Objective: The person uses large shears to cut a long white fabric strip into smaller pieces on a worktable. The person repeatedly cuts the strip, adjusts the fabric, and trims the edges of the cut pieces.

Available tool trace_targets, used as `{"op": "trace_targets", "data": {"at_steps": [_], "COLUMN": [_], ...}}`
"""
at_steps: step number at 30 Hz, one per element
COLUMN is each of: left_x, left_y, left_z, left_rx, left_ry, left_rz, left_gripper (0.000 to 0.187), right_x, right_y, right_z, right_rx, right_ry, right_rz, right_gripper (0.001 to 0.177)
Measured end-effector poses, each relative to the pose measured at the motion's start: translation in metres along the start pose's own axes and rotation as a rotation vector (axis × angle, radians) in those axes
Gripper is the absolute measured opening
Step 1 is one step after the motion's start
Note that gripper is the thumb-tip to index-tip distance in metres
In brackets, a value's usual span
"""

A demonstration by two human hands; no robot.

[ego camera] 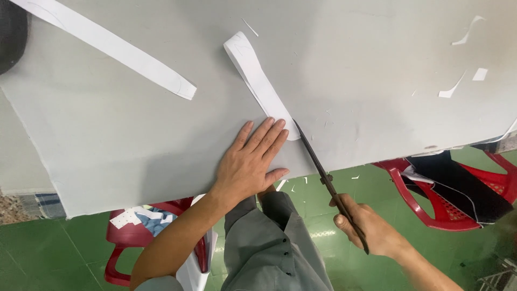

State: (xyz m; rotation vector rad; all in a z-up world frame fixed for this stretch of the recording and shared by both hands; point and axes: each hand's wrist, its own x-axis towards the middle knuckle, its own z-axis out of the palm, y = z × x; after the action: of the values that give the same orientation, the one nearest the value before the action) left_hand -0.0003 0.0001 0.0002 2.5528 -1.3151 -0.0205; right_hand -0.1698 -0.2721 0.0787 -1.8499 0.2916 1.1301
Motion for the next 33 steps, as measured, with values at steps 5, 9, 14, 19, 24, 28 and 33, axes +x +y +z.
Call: {"op": "trace_targets", "data": {"at_steps": [5,9,14,19,24,28,33], "left_x": [0.0,0.0,-0.001,0.0,0.0,0.006,0.014], "left_y": [0.0,-0.001,-0.001,0.0,0.0,-0.008,-0.019], "left_z": [-0.001,0.0,0.0,0.0,-0.001,0.002,0.013], "left_rx": [-0.002,-0.019,0.007,-0.006,0.02,-0.076,-0.117], "left_ry": [-0.007,-0.019,-0.024,-0.03,-0.064,-0.021,0.051], "left_rz": [0.005,0.003,0.006,0.007,0.013,0.012,0.056], "left_gripper": [0.075,0.076,0.076,0.076,0.078,0.076,0.073], "right_x": [0.003,0.002,0.003,0.003,0.004,0.023,0.075], "right_y": [-0.005,-0.007,-0.001,0.0,0.007,0.022,-0.022], "right_z": [-0.001,0.002,0.006,0.007,-0.002,-0.002,-0.021], "right_rx": [-0.096,-0.126,-0.139,-0.116,-0.002,-0.047,-0.118], "right_ry": [0.039,0.041,0.055,0.075,0.079,0.3,0.661], "right_rz": [-0.025,0.052,0.073,0.055,-0.011,0.015,-0.009], "right_gripper": [0.062,0.056,0.058,0.055,0.053,0.043,0.042]}}
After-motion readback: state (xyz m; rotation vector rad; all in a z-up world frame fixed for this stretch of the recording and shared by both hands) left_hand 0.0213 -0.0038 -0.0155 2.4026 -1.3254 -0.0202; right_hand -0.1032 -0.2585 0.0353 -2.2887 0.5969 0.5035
